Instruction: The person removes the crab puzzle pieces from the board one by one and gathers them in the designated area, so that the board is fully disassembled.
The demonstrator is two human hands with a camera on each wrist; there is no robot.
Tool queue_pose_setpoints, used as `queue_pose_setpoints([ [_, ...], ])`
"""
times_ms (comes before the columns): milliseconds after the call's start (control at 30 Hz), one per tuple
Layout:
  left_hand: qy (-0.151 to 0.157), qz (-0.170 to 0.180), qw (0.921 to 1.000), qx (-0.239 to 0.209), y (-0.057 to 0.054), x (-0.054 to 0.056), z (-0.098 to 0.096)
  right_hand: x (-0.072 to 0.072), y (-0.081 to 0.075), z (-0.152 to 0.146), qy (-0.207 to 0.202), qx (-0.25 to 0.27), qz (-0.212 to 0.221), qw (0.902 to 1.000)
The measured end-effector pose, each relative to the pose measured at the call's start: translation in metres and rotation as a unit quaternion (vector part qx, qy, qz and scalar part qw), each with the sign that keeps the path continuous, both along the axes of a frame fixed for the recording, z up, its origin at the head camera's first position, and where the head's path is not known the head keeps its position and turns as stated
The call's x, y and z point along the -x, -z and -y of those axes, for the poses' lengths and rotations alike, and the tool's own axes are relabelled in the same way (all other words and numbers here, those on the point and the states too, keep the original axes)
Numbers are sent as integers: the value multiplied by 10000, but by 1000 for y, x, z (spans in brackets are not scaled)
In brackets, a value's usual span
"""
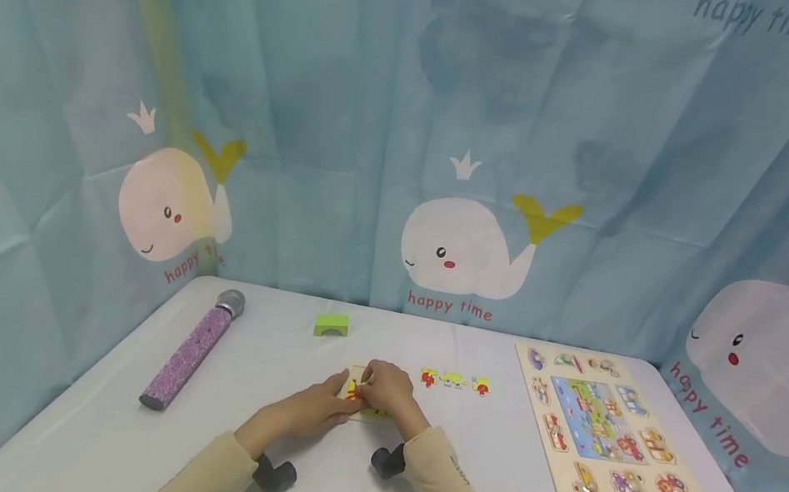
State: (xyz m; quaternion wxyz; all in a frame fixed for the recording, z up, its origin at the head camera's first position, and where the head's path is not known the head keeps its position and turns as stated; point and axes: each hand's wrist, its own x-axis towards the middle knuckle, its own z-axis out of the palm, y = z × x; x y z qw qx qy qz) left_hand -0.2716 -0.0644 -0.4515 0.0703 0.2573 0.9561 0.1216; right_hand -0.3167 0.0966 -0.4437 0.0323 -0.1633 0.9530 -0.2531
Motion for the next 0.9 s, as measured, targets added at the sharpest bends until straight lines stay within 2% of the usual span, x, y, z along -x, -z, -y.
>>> queue_pose_setpoints([
  [500,135,-219,9996,105,1,0,0,-4,-1,5,164,-226,-62,9996],
  [667,95,-159,9998,121,1,0,0,-2,1,4,132,-215,-41,9997],
  [900,150,-216,9995,157,2,1,1,-1,4,3,131,238,57,9996],
])
